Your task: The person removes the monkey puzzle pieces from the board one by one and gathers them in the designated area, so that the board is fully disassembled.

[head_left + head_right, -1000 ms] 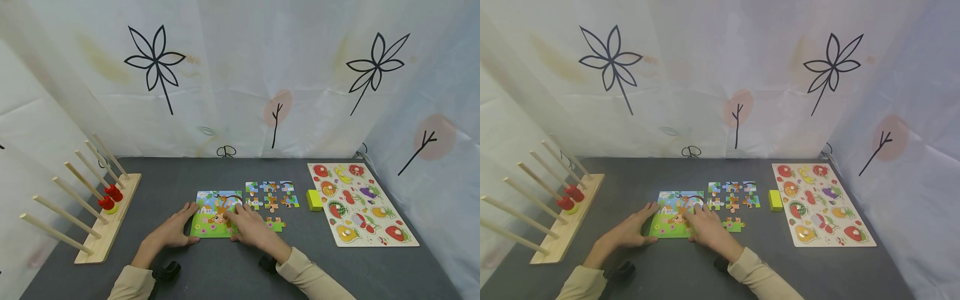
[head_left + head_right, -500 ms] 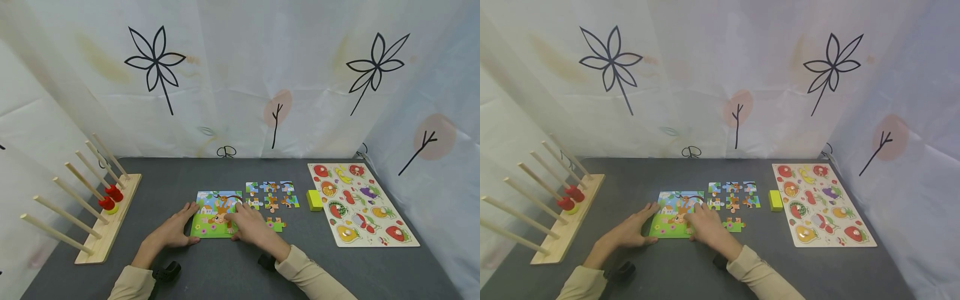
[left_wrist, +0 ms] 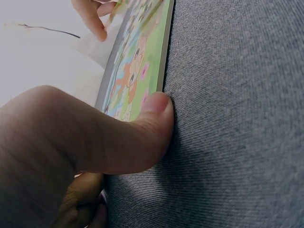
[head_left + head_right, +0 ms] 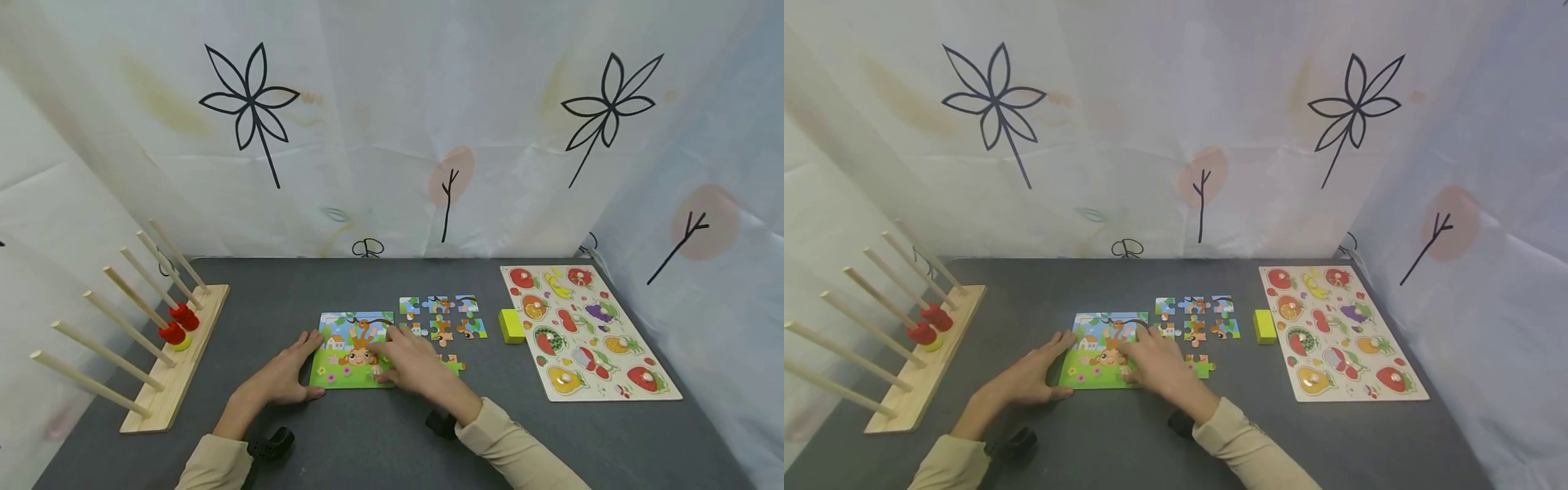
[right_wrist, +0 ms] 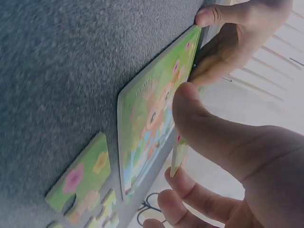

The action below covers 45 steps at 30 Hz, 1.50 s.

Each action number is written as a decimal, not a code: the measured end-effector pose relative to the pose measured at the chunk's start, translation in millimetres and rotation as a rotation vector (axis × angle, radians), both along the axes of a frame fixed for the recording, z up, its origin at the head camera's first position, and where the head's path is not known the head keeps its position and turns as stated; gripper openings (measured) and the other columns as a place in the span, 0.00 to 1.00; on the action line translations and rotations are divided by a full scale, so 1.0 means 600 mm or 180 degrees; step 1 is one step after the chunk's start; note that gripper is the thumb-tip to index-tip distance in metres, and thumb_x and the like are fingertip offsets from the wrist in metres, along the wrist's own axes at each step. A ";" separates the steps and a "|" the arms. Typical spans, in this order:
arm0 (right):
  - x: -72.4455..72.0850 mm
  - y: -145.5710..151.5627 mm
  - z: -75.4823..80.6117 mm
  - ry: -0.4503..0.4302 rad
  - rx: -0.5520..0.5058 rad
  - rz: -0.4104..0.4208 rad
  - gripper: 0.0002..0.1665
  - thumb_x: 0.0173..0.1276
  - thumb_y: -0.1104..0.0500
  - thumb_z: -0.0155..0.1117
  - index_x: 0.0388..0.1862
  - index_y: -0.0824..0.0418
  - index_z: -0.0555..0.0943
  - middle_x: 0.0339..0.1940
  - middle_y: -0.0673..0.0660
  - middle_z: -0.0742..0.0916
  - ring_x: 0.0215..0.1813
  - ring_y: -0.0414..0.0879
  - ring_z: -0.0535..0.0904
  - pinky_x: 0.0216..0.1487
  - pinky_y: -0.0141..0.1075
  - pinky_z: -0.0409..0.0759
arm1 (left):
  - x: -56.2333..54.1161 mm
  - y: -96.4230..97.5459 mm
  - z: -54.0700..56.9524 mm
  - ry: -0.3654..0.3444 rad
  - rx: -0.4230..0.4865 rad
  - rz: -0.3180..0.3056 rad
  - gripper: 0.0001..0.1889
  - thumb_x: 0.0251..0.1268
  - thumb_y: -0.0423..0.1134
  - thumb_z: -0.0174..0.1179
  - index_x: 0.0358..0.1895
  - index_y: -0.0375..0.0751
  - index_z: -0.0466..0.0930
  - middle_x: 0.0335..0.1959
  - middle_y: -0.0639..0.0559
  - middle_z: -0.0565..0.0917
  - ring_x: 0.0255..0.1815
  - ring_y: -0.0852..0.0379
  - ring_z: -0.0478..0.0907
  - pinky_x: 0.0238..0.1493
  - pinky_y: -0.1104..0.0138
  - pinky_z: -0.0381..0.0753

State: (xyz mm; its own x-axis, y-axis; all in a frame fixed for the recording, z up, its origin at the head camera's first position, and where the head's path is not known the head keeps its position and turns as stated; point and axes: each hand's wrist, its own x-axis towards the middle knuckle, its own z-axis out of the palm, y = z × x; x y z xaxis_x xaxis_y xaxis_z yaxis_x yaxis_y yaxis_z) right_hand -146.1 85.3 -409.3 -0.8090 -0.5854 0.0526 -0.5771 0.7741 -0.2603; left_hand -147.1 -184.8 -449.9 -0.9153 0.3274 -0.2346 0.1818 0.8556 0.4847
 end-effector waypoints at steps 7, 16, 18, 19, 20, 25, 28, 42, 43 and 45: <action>-0.003 0.033 0.007 -0.0031 -0.0156 0.0031 0.28 0.59 0.50 0.79 0.59 0.52 0.86 0.33 0.51 0.78 0.32 0.43 0.66 0.28 0.30 0.61 | 0.001 0.000 0.000 0.0018 0.0016 0.0008 0.55 0.54 0.48 0.78 0.82 0.39 0.54 0.82 0.31 0.54 0.82 0.27 0.53 0.71 0.31 0.63; -0.014 0.116 0.014 -0.0250 -0.0090 -0.0043 0.30 0.59 0.54 0.80 0.61 0.53 0.85 0.41 0.56 0.84 0.37 0.46 0.75 0.35 0.37 0.76 | -0.001 -0.003 0.000 0.0051 -0.0012 -0.0003 0.55 0.54 0.48 0.78 0.82 0.39 0.54 0.82 0.30 0.54 0.81 0.26 0.54 0.71 0.32 0.64; -0.016 0.136 0.015 -0.0302 -0.0033 -0.0113 0.29 0.59 0.55 0.81 0.61 0.53 0.85 0.46 0.57 0.85 0.44 0.50 0.80 0.40 0.43 0.79 | -0.002 -0.003 0.001 0.0061 -0.0028 -0.0009 0.55 0.54 0.49 0.78 0.82 0.39 0.54 0.82 0.30 0.54 0.81 0.26 0.54 0.71 0.32 0.64; -0.018 0.146 0.015 -0.0333 0.0010 -0.0154 0.29 0.59 0.56 0.81 0.61 0.53 0.85 0.47 0.58 0.85 0.44 0.51 0.80 0.40 0.43 0.80 | -0.002 -0.003 0.001 0.0059 -0.0027 -0.0012 0.55 0.54 0.49 0.78 0.82 0.39 0.54 0.82 0.31 0.54 0.81 0.27 0.54 0.71 0.32 0.64; -0.019 0.155 0.016 -0.0360 0.0056 -0.0197 0.29 0.59 0.57 0.80 0.61 0.52 0.85 0.49 0.58 0.85 0.45 0.52 0.80 0.41 0.45 0.80 | -0.002 -0.003 0.001 0.0061 -0.0031 -0.0016 0.55 0.54 0.49 0.78 0.82 0.39 0.54 0.82 0.30 0.54 0.81 0.27 0.54 0.71 0.32 0.64; -0.023 0.200 0.016 -0.0450 0.0347 -0.0389 0.28 0.59 0.58 0.81 0.59 0.51 0.86 0.46 0.56 0.85 0.42 0.48 0.77 0.39 0.42 0.77 | -0.003 -0.003 0.002 0.0052 -0.0032 -0.0028 0.55 0.54 0.48 0.78 0.82 0.39 0.53 0.82 0.29 0.53 0.81 0.26 0.54 0.70 0.32 0.65; -0.024 0.221 0.016 -0.0563 0.0423 -0.0487 0.27 0.58 0.58 0.81 0.58 0.50 0.87 0.41 0.53 0.83 0.37 0.45 0.72 0.35 0.38 0.72 | -0.003 -0.003 0.003 0.0045 -0.0035 -0.0032 0.55 0.54 0.48 0.78 0.82 0.39 0.53 0.82 0.29 0.53 0.81 0.26 0.54 0.70 0.32 0.65; -0.026 0.255 -0.001 -0.0749 0.0383 -0.0628 0.33 0.55 0.54 0.83 0.62 0.52 0.84 0.37 0.52 0.78 0.35 0.43 0.68 0.32 0.35 0.65 | -0.001 -0.002 0.001 -0.0001 -0.0022 -0.0017 0.55 0.55 0.48 0.78 0.82 0.39 0.53 0.82 0.30 0.53 0.82 0.27 0.53 0.71 0.32 0.64; -0.026 0.255 -0.003 -0.0763 0.0363 -0.0621 0.32 0.56 0.54 0.83 0.61 0.53 0.85 0.37 0.51 0.78 0.35 0.43 0.68 0.32 0.35 0.65 | -0.001 -0.002 0.001 0.0004 -0.0020 -0.0019 0.55 0.55 0.48 0.78 0.82 0.39 0.53 0.82 0.30 0.53 0.82 0.27 0.53 0.71 0.32 0.64; -0.026 0.254 -0.006 -0.0781 0.0332 -0.0618 0.28 0.58 0.54 0.82 0.59 0.53 0.86 0.36 0.50 0.79 0.34 0.42 0.68 0.32 0.34 0.65 | -0.001 -0.002 0.000 -0.0002 -0.0015 -0.0025 0.55 0.55 0.48 0.77 0.82 0.39 0.53 0.82 0.30 0.53 0.81 0.27 0.53 0.71 0.32 0.64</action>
State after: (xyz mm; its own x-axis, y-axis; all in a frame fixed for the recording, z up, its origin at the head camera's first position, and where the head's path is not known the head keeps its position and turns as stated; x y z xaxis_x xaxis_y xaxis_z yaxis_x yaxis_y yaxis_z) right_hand -161.7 237.7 -412.6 -0.8872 -0.4109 -0.2098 -0.3460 0.8934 -0.2867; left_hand -147.5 -186.0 -449.9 -0.9126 0.3334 -0.2368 0.1882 0.8565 0.4807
